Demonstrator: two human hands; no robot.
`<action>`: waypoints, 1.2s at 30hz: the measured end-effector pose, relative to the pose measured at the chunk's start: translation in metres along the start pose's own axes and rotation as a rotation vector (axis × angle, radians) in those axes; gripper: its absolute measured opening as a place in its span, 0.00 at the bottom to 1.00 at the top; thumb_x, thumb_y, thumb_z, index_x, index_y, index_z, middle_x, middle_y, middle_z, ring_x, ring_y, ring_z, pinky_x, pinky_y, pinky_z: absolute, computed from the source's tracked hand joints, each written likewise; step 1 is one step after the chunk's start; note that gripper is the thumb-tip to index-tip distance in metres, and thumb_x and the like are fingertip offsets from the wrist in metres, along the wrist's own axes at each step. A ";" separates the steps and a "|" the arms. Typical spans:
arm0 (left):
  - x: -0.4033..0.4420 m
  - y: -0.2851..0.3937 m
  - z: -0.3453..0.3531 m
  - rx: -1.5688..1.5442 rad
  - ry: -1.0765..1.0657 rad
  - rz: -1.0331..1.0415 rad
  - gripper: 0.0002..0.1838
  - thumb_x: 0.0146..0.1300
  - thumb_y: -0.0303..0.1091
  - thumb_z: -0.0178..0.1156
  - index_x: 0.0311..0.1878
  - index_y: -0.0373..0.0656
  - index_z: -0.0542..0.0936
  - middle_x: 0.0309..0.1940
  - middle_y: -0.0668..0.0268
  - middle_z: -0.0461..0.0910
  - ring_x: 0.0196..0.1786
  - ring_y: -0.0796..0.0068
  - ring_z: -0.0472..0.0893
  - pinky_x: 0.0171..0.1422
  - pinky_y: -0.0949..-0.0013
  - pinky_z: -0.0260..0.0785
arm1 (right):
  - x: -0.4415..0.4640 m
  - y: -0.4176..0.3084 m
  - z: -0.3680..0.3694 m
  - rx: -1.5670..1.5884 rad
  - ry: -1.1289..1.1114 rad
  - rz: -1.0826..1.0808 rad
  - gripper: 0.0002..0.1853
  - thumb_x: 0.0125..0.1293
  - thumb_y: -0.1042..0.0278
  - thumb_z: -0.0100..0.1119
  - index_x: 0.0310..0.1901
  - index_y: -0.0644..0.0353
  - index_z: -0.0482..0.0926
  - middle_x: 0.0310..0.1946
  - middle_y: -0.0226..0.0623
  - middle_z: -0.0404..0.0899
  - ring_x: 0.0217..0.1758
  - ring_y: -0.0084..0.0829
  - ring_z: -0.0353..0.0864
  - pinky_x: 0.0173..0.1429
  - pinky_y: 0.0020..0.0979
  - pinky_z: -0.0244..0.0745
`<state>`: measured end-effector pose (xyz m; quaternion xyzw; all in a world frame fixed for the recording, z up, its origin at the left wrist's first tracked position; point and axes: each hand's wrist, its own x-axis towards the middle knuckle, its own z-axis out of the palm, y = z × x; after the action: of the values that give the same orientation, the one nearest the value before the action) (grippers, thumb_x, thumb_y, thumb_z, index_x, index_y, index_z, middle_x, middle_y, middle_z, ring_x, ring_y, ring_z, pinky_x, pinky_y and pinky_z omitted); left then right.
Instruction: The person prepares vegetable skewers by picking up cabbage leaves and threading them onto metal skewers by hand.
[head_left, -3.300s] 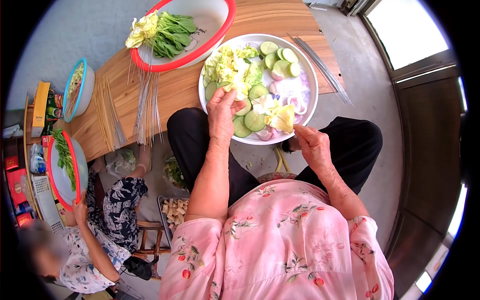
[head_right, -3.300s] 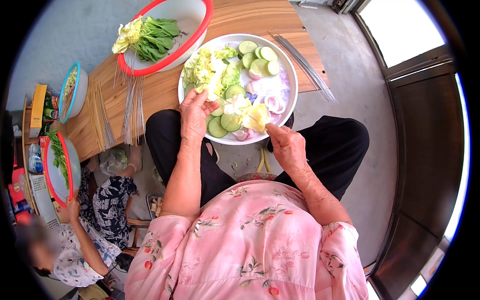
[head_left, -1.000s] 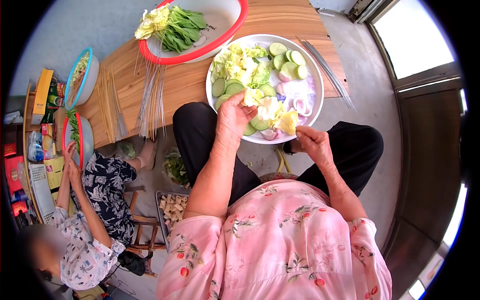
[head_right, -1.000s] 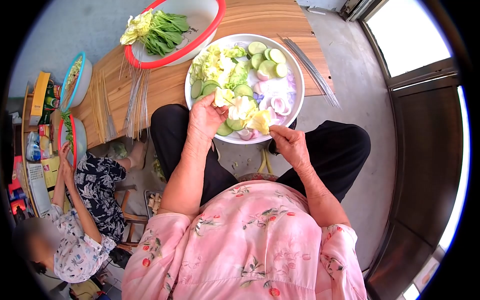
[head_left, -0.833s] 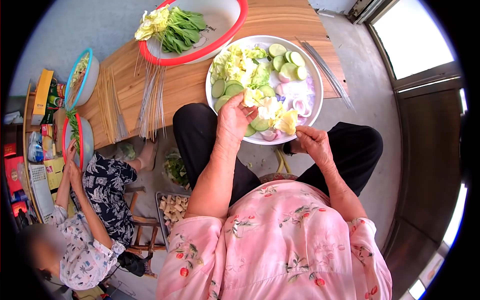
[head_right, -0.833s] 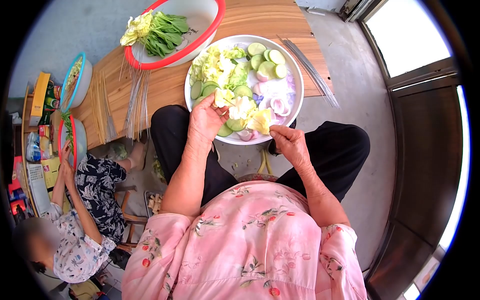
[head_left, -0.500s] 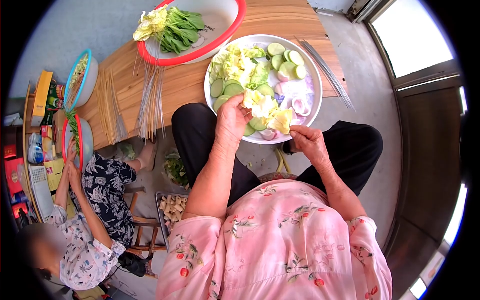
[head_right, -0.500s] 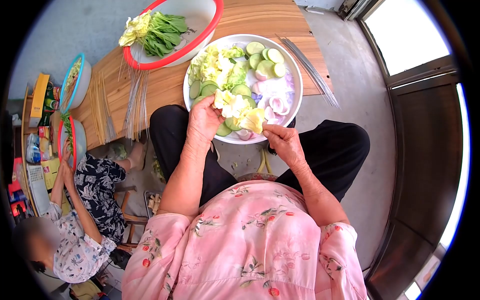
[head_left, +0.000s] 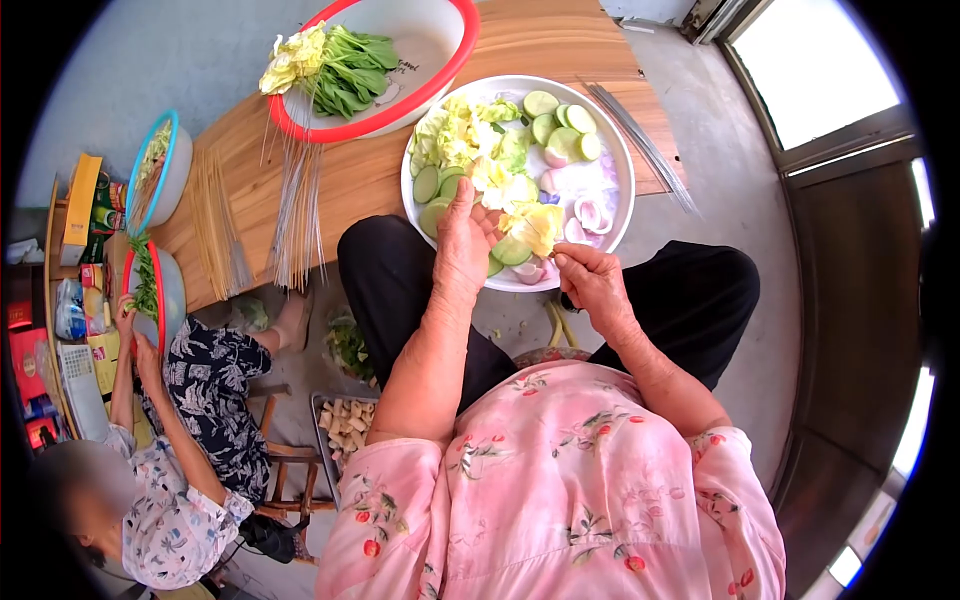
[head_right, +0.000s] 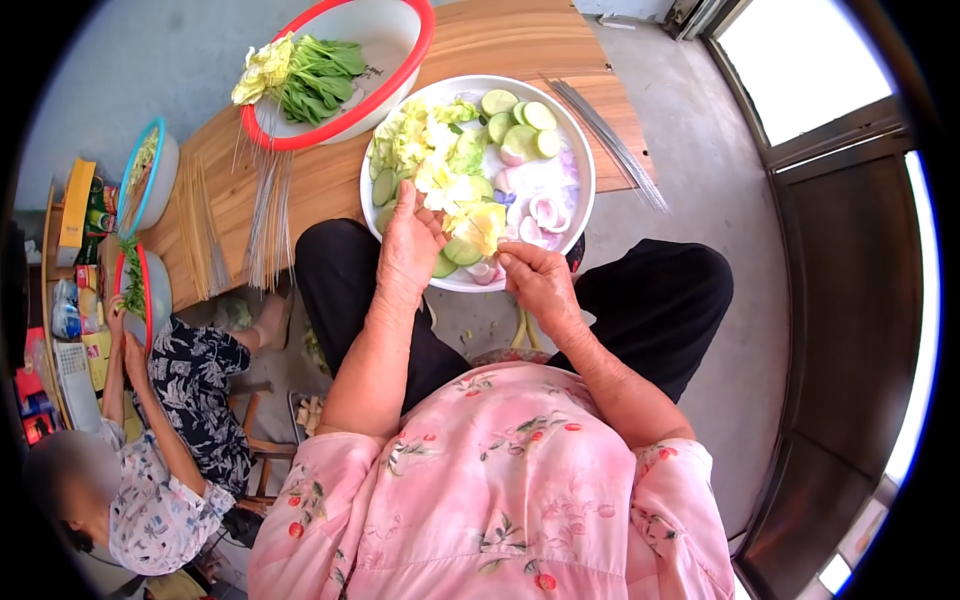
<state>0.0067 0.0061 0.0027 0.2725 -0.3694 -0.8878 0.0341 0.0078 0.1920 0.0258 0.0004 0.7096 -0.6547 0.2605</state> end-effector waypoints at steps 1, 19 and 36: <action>-0.001 -0.001 -0.002 0.004 -0.020 -0.065 0.37 0.58 0.62 0.55 0.62 0.44 0.64 0.55 0.58 0.70 0.55 0.65 0.71 0.57 0.61 0.63 | 0.000 -0.003 0.003 0.126 -0.013 0.075 0.10 0.63 0.70 0.56 0.43 0.65 0.80 0.18 0.25 0.71 0.17 0.15 0.64 0.22 0.19 0.60; -0.065 -0.033 0.026 0.482 -0.203 -0.099 0.13 0.65 0.42 0.55 0.40 0.41 0.77 0.29 0.68 0.79 0.28 0.79 0.78 0.34 0.76 0.71 | 0.031 -0.014 0.023 0.581 0.188 0.152 0.08 0.62 0.70 0.58 0.41 0.63 0.78 0.23 0.32 0.78 0.24 0.20 0.72 0.30 0.22 0.68; -0.080 -0.009 0.017 0.758 0.111 0.731 0.09 0.66 0.33 0.54 0.38 0.38 0.79 0.16 0.76 0.68 0.20 0.87 0.64 0.22 0.78 0.57 | 0.020 -0.066 0.065 0.503 0.017 -0.047 0.12 0.62 0.71 0.56 0.45 0.67 0.77 0.26 0.34 0.79 0.26 0.21 0.74 0.32 0.21 0.68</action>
<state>0.0669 0.0442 0.0434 0.1659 -0.7329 -0.6065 0.2599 -0.0078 0.1152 0.0797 0.0542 0.5262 -0.8166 0.2309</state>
